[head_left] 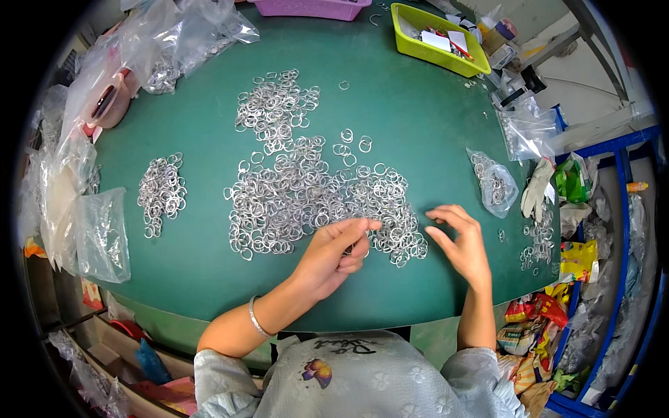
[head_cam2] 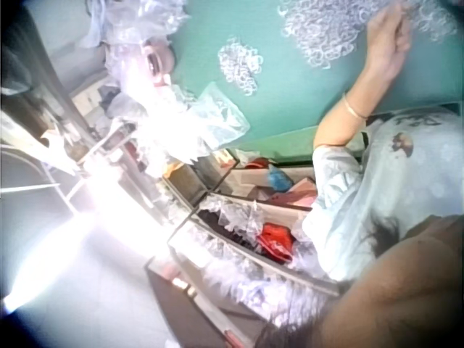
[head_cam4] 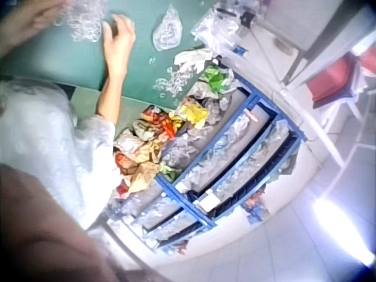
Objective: The person sorts small metal rings from a large pile on a table, picking them up one by one and placing them into a separate smaller pile or a bag by hand.
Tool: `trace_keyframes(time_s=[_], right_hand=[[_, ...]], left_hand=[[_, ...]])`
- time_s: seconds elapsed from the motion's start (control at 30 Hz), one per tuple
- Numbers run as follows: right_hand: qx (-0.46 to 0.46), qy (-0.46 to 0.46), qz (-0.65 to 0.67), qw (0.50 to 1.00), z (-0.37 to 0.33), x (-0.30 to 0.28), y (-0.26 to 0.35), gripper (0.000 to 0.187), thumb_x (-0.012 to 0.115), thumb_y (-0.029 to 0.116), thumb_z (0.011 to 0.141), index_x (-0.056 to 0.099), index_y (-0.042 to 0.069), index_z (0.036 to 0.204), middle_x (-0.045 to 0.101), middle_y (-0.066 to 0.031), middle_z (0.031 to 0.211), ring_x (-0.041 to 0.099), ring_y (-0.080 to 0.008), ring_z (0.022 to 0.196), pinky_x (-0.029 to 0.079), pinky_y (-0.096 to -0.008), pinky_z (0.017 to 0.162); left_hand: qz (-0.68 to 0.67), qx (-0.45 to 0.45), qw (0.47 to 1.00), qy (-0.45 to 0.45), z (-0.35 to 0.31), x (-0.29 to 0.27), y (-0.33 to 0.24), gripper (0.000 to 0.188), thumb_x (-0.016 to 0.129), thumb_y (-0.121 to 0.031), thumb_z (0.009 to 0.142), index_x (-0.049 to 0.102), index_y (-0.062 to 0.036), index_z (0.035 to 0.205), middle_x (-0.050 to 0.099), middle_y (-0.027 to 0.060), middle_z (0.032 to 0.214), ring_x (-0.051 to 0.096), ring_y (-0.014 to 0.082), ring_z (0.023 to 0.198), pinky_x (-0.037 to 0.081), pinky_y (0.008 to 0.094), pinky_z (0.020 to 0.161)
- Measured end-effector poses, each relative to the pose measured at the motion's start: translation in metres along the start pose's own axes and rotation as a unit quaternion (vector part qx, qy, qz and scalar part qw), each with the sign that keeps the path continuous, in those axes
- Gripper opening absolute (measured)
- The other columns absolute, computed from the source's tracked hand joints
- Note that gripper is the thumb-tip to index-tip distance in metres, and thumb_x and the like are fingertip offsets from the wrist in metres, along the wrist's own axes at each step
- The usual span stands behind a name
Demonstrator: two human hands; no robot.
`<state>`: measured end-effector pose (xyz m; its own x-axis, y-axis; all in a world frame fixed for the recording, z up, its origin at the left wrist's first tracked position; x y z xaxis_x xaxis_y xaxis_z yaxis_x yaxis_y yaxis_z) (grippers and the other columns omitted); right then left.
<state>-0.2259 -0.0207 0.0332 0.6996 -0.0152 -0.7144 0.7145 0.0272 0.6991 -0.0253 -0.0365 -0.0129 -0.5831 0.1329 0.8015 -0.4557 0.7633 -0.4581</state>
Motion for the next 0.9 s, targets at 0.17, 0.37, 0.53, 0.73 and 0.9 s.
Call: trace_keyframes(time_s=[0.17, 0.37, 0.53, 0.73, 0.9], right_hand=[[-0.059, -0.051, -0.165, 0.983, 0.000, 0.019, -0.003, 0.012, 0.066, 0.007, 0.068, 0.058, 0.000, 0.074, 0.055, -0.0106, 0.076, 0.051, -0.0282, 0.074, 0.039, -0.0356, 0.069], [0.109, -0.042, 0.293, 0.949, -0.016, 0.023, -0.005, 0.007, 0.059, 0.005, 0.079, 0.060, -0.002, 0.080, 0.060, -0.0044, 0.079, 0.053, -0.0079, 0.067, 0.041, -0.0222, 0.063], [0.189, 0.044, 0.581, 0.790, -0.029, 0.045, 0.011, 0.010, 0.054, 0.005, 0.083, 0.059, -0.003, 0.088, 0.061, -0.0073, 0.082, 0.055, -0.0115, 0.071, 0.044, -0.0243, 0.066], [0.143, 0.067, 0.543, 0.825, -0.030, 0.049, 0.024, 0.009, 0.053, 0.004, 0.084, 0.058, -0.002, 0.088, 0.060, -0.0067, 0.082, 0.055, -0.0120, 0.073, 0.045, -0.0257, 0.069], [-0.052, -0.068, 0.268, 0.960, -0.026, 0.031, 0.044, 0.008, 0.062, -0.001, 0.073, 0.059, -0.001, 0.080, 0.060, -0.0081, 0.080, 0.054, -0.0179, 0.070, 0.043, -0.0273, 0.067]], left_hand=[[0.001, -0.013, 1.000, -0.010, 0.004, 0.000, 0.002, 0.022, 0.043, -0.019, 0.091, 0.054, -0.0022, 0.101, 0.037, -0.0036, 0.057, 0.025, 0.0017, 0.045, 0.021, 0.0152, 0.039], [0.095, 0.036, 0.994, -0.026, 0.000, 0.000, 0.002, 0.020, 0.052, -0.012, 0.085, 0.056, -0.0019, 0.103, 0.045, -0.0025, 0.063, 0.032, 0.0012, 0.048, 0.025, 0.0153, 0.041], [0.278, 0.188, 0.942, 0.015, -0.005, 0.016, -0.004, 0.031, 0.060, -0.002, 0.077, 0.056, -0.0033, 0.108, 0.053, -0.0010, 0.073, 0.043, 0.0017, 0.056, 0.033, 0.0160, 0.049], [0.333, 0.208, 0.920, -0.005, -0.010, 0.021, -0.007, 0.023, 0.061, -0.002, 0.075, 0.061, -0.0013, 0.099, 0.063, 0.0051, 0.085, 0.056, 0.0066, 0.067, 0.046, 0.0204, 0.062], [0.327, 0.172, 0.929, -0.024, -0.011, 0.018, -0.006, 0.020, 0.062, -0.003, 0.076, 0.062, 0.0001, 0.095, 0.064, 0.0064, 0.089, 0.057, 0.0078, 0.073, 0.047, 0.0212, 0.067]])
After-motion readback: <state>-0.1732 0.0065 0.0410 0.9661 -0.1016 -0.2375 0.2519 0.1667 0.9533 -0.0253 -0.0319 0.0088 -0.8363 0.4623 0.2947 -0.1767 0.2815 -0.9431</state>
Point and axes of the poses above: each hand's wrist, its own z-axis towards the middle knuckle, its own x-axis out of the palm, y = z × x, the point moved 4 cm from there along z, towards the middle knuckle
